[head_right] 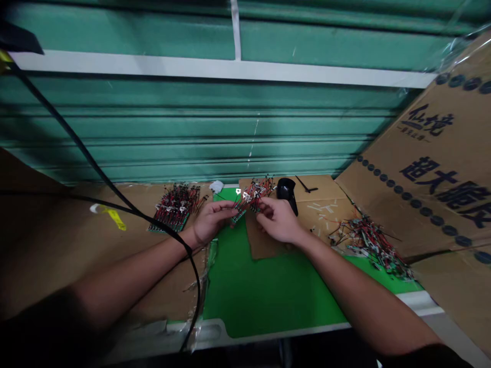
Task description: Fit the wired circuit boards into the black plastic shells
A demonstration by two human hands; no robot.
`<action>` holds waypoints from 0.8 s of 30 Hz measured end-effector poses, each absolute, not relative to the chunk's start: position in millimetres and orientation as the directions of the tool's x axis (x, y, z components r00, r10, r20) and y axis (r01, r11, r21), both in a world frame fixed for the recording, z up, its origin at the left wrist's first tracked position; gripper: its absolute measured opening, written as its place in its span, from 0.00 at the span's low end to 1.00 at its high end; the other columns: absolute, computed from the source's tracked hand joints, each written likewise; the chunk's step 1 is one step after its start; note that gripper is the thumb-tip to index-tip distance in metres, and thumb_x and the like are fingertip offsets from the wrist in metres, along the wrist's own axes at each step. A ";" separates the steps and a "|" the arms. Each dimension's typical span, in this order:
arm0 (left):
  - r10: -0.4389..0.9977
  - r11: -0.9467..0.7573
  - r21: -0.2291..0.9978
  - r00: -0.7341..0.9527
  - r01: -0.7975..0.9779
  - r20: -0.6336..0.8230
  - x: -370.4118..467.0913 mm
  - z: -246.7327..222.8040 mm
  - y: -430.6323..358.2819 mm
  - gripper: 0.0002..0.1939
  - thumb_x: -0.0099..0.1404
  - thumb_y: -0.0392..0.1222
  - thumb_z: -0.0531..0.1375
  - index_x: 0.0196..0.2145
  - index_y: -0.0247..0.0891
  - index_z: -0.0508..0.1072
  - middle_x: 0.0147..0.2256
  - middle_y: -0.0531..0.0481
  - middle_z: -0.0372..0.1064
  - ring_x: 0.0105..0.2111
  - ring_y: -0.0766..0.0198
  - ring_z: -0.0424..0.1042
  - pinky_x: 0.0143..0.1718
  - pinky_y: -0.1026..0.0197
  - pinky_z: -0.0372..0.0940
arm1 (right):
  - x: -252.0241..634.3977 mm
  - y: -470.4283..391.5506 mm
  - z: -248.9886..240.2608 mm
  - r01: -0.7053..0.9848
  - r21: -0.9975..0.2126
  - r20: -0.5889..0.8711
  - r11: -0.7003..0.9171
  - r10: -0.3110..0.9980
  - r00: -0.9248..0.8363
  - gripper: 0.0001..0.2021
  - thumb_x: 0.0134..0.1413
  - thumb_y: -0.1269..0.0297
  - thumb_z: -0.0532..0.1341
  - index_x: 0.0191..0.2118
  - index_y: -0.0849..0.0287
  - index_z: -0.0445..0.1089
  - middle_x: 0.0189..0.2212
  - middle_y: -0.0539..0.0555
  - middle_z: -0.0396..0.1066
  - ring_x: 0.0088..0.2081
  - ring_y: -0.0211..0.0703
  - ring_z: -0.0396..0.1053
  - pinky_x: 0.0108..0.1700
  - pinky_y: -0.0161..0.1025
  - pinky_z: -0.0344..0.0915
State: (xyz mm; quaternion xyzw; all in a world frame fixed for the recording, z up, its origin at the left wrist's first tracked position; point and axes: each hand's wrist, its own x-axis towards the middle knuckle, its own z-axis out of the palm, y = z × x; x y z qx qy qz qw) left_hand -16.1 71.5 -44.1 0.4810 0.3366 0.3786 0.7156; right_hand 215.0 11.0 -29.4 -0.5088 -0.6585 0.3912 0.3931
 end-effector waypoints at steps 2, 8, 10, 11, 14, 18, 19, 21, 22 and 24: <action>0.870 0.275 0.920 0.479 -0.279 -0.115 -16.3 -45.3 72.9 0.24 0.48 0.48 0.81 0.39 0.34 0.83 0.34 0.48 0.78 0.29 0.65 0.73 0.29 0.62 0.68 | 218.1 11.4 -26.5 0.456 -0.868 0.131 0.195 0.977 -0.169 0.02 0.58 0.65 0.61 0.36 0.55 0.69 0.23 0.48 0.72 0.24 0.42 0.71 0.27 0.37 0.62; 0.867 0.311 0.882 0.485 -0.353 -0.111 -18.2 -41.6 75.2 0.23 0.52 0.47 0.80 0.42 0.34 0.83 0.38 0.48 0.79 0.30 0.63 0.77 0.30 0.60 0.69 | 223.2 11.6 -17.3 0.695 -0.625 0.200 0.356 0.933 -0.298 0.07 0.59 0.67 0.56 0.31 0.56 0.70 0.23 0.48 0.67 0.27 0.41 0.64 0.33 0.39 0.54; 0.864 0.308 0.886 0.493 -0.347 -0.108 -18.9 -40.3 75.1 0.22 0.52 0.47 0.79 0.42 0.34 0.83 0.38 0.47 0.79 0.30 0.62 0.77 0.30 0.61 0.69 | 224.3 12.1 -16.6 0.730 -0.586 0.204 0.353 0.936 -0.288 0.10 0.62 0.67 0.55 0.32 0.57 0.70 0.24 0.49 0.68 0.28 0.41 0.65 0.34 0.39 0.54; 0.856 0.309 0.890 0.505 -0.336 -0.106 -19.2 -40.1 74.9 0.21 0.53 0.46 0.79 0.41 0.34 0.83 0.37 0.47 0.79 0.29 0.63 0.77 0.30 0.61 0.68 | 224.7 12.3 -16.5 0.747 -0.577 0.212 0.331 0.944 -0.254 0.11 0.64 0.66 0.54 0.32 0.57 0.71 0.24 0.49 0.68 0.28 0.42 0.66 0.34 0.39 0.54; 0.834 0.318 0.896 0.541 -0.309 -0.110 -19.6 -41.2 74.5 0.17 0.53 0.44 0.77 0.37 0.33 0.83 0.33 0.48 0.78 0.27 0.64 0.74 0.28 0.61 0.65 | 223.9 12.1 -15.1 0.815 -0.527 0.254 0.241 0.960 -0.119 0.13 0.68 0.64 0.54 0.34 0.57 0.72 0.23 0.50 0.70 0.26 0.43 0.66 0.33 0.40 0.54; 0.844 0.338 0.870 0.526 -0.360 -0.110 -17.6 -43.1 75.0 0.16 0.49 0.39 0.75 0.37 0.33 0.83 0.34 0.47 0.78 0.28 0.62 0.74 0.28 0.61 0.65 | 217.8 8.8 -10.1 0.935 -0.290 0.240 0.206 0.961 -0.138 0.10 0.66 0.64 0.56 0.35 0.58 0.73 0.31 0.58 0.77 0.32 0.47 0.70 0.36 0.42 0.54; 0.853 0.340 0.856 0.510 -0.388 -0.108 -17.0 -42.9 75.2 0.16 0.47 0.37 0.74 0.37 0.33 0.83 0.34 0.48 0.78 0.29 0.62 0.74 0.28 0.61 0.66 | 216.2 7.9 -8.9 0.953 -0.233 0.195 0.196 0.969 -0.152 0.10 0.65 0.64 0.57 0.36 0.58 0.74 0.32 0.60 0.78 0.33 0.48 0.72 0.35 0.42 0.53; 0.871 0.335 0.829 0.482 -0.448 -0.091 -16.5 -41.2 75.5 0.15 0.45 0.34 0.71 0.35 0.34 0.81 0.32 0.49 0.77 0.28 0.62 0.73 0.28 0.60 0.66 | 214.3 6.5 -7.0 0.971 -0.177 0.097 0.159 0.985 -0.144 0.10 0.65 0.63 0.58 0.35 0.58 0.75 0.32 0.61 0.80 0.32 0.50 0.73 0.34 0.43 0.51; 0.871 0.334 0.821 0.484 -0.464 -0.080 -16.8 -39.7 75.6 0.14 0.46 0.34 0.70 0.33 0.35 0.80 0.31 0.50 0.76 0.28 0.61 0.73 0.27 0.60 0.66 | 214.2 6.3 -6.3 0.974 -0.180 0.074 0.136 0.989 -0.125 0.11 0.66 0.62 0.58 0.35 0.58 0.76 0.32 0.61 0.80 0.32 0.50 0.74 0.34 0.44 0.51; 0.859 0.339 0.816 0.508 -0.469 -0.065 -18.4 -35.7 75.8 0.11 0.47 0.36 0.68 0.32 0.35 0.78 0.29 0.50 0.73 0.26 0.60 0.73 0.25 0.59 0.65 | 215.9 6.8 -5.3 0.975 -0.209 0.086 0.074 0.995 -0.057 0.13 0.68 0.62 0.56 0.35 0.58 0.77 0.32 0.61 0.81 0.33 0.52 0.75 0.34 0.44 0.51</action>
